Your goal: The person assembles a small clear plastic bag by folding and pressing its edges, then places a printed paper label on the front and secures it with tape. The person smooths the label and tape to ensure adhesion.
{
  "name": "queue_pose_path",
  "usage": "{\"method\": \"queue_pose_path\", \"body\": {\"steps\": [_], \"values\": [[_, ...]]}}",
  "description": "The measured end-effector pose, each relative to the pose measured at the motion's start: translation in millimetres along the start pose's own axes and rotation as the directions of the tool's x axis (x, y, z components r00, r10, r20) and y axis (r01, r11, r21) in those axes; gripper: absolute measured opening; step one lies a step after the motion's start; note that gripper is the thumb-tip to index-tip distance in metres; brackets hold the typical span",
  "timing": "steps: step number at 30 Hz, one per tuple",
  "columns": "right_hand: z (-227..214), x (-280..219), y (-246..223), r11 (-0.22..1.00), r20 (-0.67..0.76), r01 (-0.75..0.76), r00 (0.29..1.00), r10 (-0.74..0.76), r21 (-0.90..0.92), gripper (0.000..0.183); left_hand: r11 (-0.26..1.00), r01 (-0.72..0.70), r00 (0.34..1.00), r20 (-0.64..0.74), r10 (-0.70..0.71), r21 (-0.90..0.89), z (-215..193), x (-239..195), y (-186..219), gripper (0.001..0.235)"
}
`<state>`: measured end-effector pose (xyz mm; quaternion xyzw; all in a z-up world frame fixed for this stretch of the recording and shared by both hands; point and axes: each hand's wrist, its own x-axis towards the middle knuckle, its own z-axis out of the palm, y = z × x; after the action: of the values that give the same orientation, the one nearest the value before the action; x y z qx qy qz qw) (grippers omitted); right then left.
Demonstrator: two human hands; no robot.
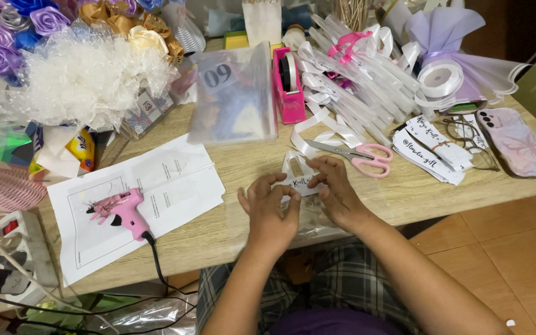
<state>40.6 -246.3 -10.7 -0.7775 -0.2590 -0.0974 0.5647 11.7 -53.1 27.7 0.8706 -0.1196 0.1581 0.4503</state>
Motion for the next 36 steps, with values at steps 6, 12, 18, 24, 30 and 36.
{"method": "queue_pose_path", "body": {"steps": [6,12,18,24,30,36], "values": [[-7,2,-21,0.991,-0.111,-0.028,0.993,0.043,0.134,0.083,0.997,0.016,1.000,0.021,-0.014,-0.079,-5,0,-17,0.008],[-9,7,-30,0.966,-0.141,-0.084,0.983,0.121,0.245,0.049,0.959,0.080,0.997,0.001,-0.083,-0.271,5,-5,-38,0.007],[-1,26,-66,0.910,0.050,-0.297,0.954,0.296,0.290,0.058,0.966,-0.108,0.993,-0.065,0.095,-0.236,3,-10,-41,0.008],[4,44,-67,0.888,0.026,-0.340,0.937,0.349,0.310,0.066,0.965,-0.165,0.985,-0.092,0.149,-0.205,2,-8,-42,0.009],[7,52,-55,0.921,0.035,-0.273,0.961,0.274,0.277,0.061,0.962,-0.121,0.991,-0.078,0.105,-0.243,-1,-9,-38,0.013],[12,54,-40,0.954,-0.134,-0.086,0.982,0.129,0.287,0.039,0.965,-0.154,0.980,-0.158,0.121,-0.214,-7,-16,-25,0.043]]}}
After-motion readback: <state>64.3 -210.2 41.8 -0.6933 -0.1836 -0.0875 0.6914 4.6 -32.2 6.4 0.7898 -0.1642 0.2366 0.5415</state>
